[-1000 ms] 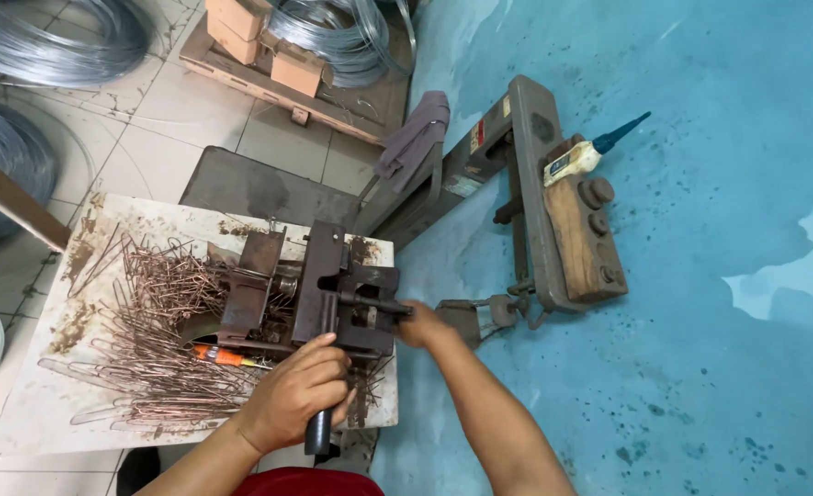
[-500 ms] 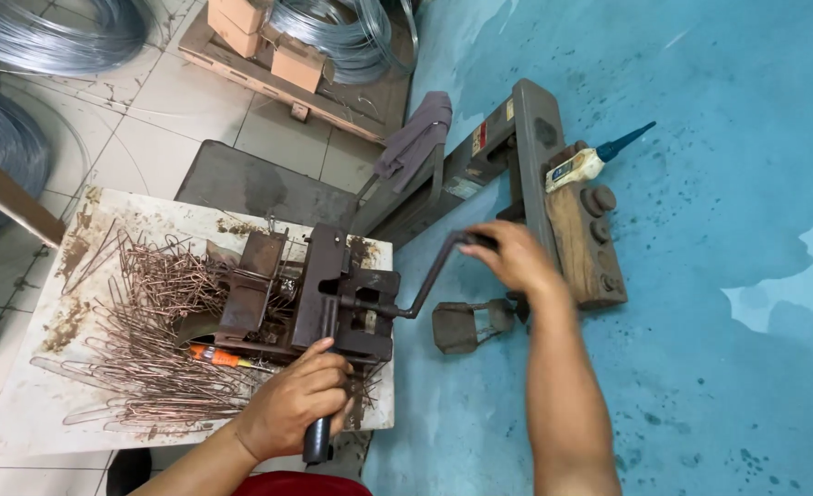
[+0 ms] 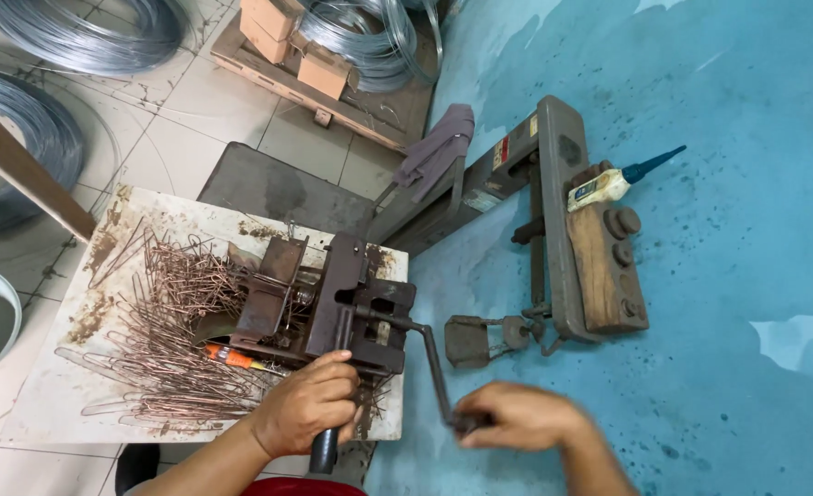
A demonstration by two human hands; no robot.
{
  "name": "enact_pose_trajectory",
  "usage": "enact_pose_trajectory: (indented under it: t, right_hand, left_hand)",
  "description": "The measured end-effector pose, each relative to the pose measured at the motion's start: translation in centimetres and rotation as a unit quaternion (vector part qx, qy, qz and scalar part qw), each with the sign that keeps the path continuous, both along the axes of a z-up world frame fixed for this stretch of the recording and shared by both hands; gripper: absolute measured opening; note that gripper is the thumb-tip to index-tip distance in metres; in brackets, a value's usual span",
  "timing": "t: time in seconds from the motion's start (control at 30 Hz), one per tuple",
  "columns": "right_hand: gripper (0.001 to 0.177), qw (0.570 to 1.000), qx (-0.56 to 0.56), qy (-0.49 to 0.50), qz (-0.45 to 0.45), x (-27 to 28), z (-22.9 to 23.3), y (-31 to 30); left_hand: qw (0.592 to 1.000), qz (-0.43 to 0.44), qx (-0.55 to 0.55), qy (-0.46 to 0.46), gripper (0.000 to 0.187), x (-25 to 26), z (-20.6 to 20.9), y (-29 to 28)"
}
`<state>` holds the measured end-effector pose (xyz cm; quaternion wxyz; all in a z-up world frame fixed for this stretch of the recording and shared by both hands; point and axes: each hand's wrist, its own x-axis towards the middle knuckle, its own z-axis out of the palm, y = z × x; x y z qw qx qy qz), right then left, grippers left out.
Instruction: Bending copper wires using a manual bending machine
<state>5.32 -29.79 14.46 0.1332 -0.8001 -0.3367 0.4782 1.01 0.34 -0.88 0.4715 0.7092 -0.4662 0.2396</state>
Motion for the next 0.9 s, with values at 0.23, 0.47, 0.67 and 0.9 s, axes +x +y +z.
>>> enact_pose_trajectory:
  t: [0.23, 0.47, 0.67, 0.9]
  right_hand:
    - [0.044, 0.903, 0.027, -0.373, -0.214, 16.9, -6.1, -1.4]
    - [0.025, 0.979, -0.173, -0.064, -0.089, 5.5, -21.2, 0.1]
    - [0.031, 0.996, -0.028, 0.004, -0.080, 2.0, 1.6, -0.4]
    - [0.034, 0.880, -0.154, -0.302, -0.331, 17.4, -7.2, 2.8]
  left_hand:
    - [1.000, 0.018, 0.010, 0.002, 0.026, -0.1, -0.4, -0.4]
    - [1.000, 0.013, 0.025, 0.005, 0.027, -0.4, -0.2, 0.0]
    - [1.000, 0.006, 0.015, 0.016, 0.020, -0.2, 0.1, 0.2]
    - [1.000, 0.017, 0.003, 0.024, 0.019, -0.3, -0.2, -0.4]
